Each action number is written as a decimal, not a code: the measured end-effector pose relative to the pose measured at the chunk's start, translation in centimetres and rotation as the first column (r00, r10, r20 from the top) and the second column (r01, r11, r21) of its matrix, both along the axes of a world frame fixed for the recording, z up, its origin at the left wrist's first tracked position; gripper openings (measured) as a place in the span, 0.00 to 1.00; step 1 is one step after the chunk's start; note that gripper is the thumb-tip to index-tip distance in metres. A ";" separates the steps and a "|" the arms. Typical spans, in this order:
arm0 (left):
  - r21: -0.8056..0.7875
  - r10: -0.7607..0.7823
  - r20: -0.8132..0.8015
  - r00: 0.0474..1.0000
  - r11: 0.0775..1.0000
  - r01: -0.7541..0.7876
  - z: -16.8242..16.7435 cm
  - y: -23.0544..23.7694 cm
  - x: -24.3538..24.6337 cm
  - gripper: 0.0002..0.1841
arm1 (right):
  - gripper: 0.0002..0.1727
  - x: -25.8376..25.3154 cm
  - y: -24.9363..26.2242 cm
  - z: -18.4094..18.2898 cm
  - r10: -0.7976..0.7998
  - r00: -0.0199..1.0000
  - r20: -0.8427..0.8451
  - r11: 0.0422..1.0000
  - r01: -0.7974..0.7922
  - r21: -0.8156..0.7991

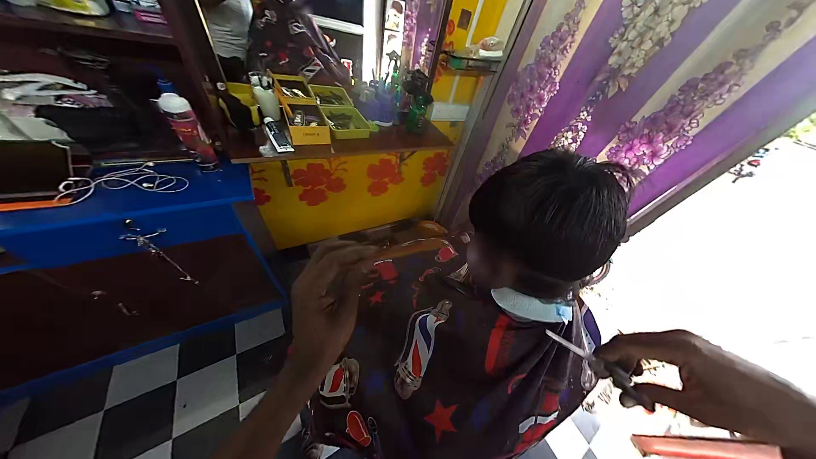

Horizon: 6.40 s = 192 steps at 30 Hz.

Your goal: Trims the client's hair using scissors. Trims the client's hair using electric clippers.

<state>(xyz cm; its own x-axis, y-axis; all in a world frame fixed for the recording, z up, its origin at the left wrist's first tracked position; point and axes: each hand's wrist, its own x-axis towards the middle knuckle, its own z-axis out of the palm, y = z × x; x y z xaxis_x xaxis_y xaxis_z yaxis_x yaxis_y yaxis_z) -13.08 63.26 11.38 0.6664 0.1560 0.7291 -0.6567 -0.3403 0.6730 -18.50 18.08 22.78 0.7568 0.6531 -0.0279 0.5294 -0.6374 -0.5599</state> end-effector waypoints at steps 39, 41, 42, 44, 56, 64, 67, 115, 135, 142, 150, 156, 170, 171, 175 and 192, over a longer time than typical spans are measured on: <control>-0.187 -0.117 -0.410 0.905 0.981 0.043 -10.1 3.4 -4.6 0.10 | 0.19 3.5 4.0 7.9 -0.160 0.985 0.061 0.932 0.171 -0.319; -0.180 -0.114 -0.417 0.902 0.983 0.041 -10.2 3.6 -4.5 0.10 | 0.16 3.3 3.9 7.9 -0.167 0.985 0.045 0.937 0.173 -0.302; -0.178 -0.115 -0.421 0.900 0.983 0.043 -10.2 3.7 -4.4 0.10 | 0.15 3.2 3.8 7.8 -0.166 0.985 0.041 0.939 0.171 -0.300; -0.172 -0.115 -0.422 0.899 0.984 0.045 -10.3 3.9 -4.2 0.11 | 0.13 2.9 3.9 7.7 -0.178 0.982 0.059 0.931 0.188 -0.313; -0.201 -0.176 -0.443 0.879 0.975 0.094 -10.6 4.5 -3.6 0.11 | 0.18 -0.1 4.5 9.0 -0.287 0.958 0.010 0.898 0.272 -0.345; -0.237 -0.223 -0.442 0.869 0.963 0.127 -10.9 4.8 -3.4 0.10 | 0.17 0.9 6.1 8.9 -0.252 0.967 0.044 0.905 0.252 -0.344; -0.243 -0.229 -0.446 0.865 0.961 0.129 -11.1 5.0 -3.4 0.10 | 0.16 0.9 6.9 9.5 -0.264 0.963 0.053 0.887 0.264 -0.379; 0.520 -0.360 0.378 0.853 0.845 0.126 7.8 -6.3 6.9 0.10 | 0.15 -10.9 11.9 -9.1 -0.342 0.939 0.037 0.878 0.305 0.369; 0.573 -0.383 0.457 0.803 0.817 0.063 5.8 -6.2 6.2 0.09 | 0.17 -10.3 9.0 -13.2 -0.105 0.991 -0.086 0.579 0.131 0.805; 0.266 -0.301 0.363 0.882 0.940 0.211 5.1 -2.0 5.8 0.08 | 0.12 -4.6 24.3 -10.1 -0.274 0.947 -0.169 0.039 0.187 0.982; -0.159 -0.556 -0.070 0.828 0.826 0.541 1.2 4.2 9.6 0.06 | 0.13 2.9 32.8 -7.0 -0.228 0.950 -0.213 -0.349 0.125 0.929; -0.197 -0.571 -0.257 0.780 0.821 0.536 -0.3 7.4 9.8 0.06 | 0.10 4.4 34.2 -6.3 -0.220 0.941 -0.258 -0.387 0.159 0.908; -0.207 -0.555 -0.335 0.761 0.832 0.516 -0.4 6.6 8.5 0.06 | 0.12 6.2 33.1 -5.8 -0.161 0.961 -0.223 -0.393 0.144 0.908; -0.204 -0.551 -0.336 0.764 0.834 0.512 -0.4 6.6 8.4 0.06 | 0.12 6.3 33.0 -5.9 -0.160 0.962 -0.222 -0.393 0.144 0.908; -0.211 -0.549 -0.329 0.769 0.836 0.506 -0.8 6.4 8.4 0.06 | 0.13 6.1 32.1 -5.9 -0.162 0.956 -0.245 -0.401 0.164 0.901; -0.226 -0.563 -0.327 0.759 0.827 0.516 -2.0 5.9 8.5 0.06 | 0.10 5.8 31.4 -5.8 -0.160 0.932 -0.325 -0.502 0.207 0.840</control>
<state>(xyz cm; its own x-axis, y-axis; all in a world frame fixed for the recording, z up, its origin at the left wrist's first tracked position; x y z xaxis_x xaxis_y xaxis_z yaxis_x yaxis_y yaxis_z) -4.54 69.15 9.37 0.8761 -0.2440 0.4158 -0.4063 0.0905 0.9092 -12.69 49.47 17.00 0.8488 -0.4251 0.3144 0.5281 0.7109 -0.4645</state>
